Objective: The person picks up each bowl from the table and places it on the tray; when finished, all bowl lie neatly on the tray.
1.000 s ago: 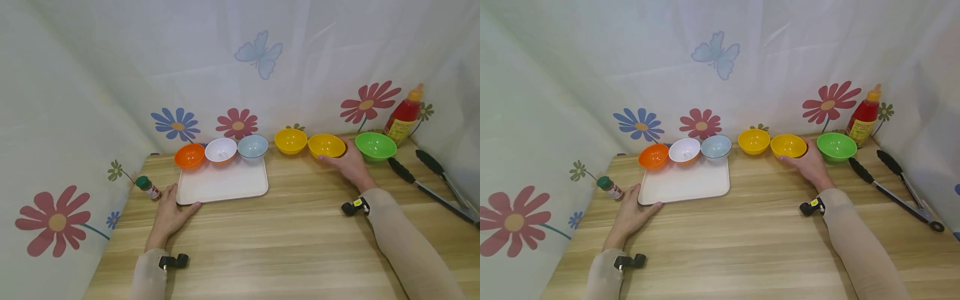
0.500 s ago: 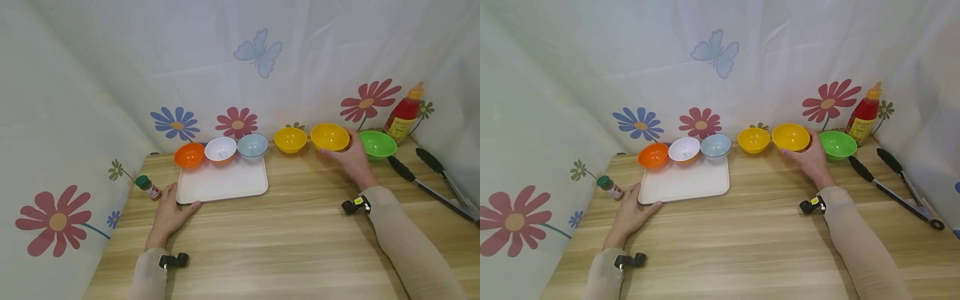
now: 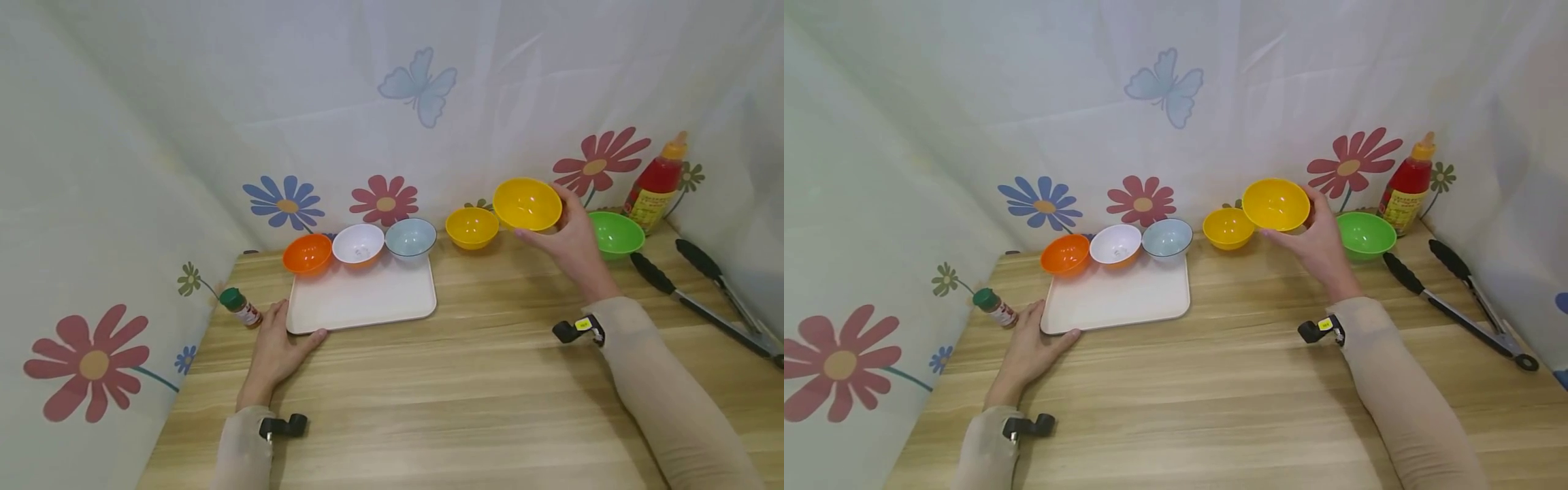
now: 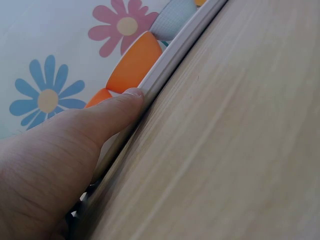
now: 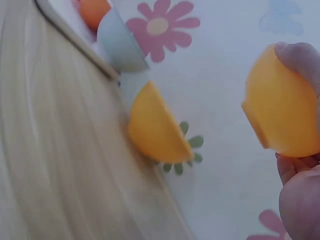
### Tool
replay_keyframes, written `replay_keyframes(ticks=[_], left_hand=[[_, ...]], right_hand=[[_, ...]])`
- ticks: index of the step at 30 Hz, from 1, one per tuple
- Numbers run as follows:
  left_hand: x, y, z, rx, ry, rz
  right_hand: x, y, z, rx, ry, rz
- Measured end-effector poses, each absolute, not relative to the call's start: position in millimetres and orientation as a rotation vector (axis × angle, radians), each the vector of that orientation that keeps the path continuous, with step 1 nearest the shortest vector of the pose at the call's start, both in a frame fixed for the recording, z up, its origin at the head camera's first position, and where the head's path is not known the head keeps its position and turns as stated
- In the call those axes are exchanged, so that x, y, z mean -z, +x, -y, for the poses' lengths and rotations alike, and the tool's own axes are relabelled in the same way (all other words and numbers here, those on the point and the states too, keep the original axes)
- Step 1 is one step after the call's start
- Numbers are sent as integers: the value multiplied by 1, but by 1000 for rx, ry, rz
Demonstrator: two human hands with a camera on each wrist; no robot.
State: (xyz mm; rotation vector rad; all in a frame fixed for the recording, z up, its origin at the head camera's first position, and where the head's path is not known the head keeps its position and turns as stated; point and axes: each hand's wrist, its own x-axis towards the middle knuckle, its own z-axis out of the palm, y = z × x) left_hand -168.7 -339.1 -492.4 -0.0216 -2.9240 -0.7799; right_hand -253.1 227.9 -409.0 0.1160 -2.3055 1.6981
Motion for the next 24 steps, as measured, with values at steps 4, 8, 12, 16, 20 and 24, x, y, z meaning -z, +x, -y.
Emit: replay_keyframes(ticks=[4,8,12,16,20,24], left_hand=[[493,-169,338,778,-20,2919],[493,-168,338,786,-15,2921],[492,-168,338,781,-17,2926],[491,-168,338,776,-14,2935],[489,-168,337,778,-6,2949],[488,-168,337,786,-12,2945]], right_hand=[[392,-247,-213,-1735,233,2252],[382,-245,-200,-1776,330,2208],[376,-241,-192,-1788,362,2198],[371,-239,-183,-1808,381,2198],[368,-239,-170,-1849,415,2195],[368,-243,-149,-1898,456,2182]])
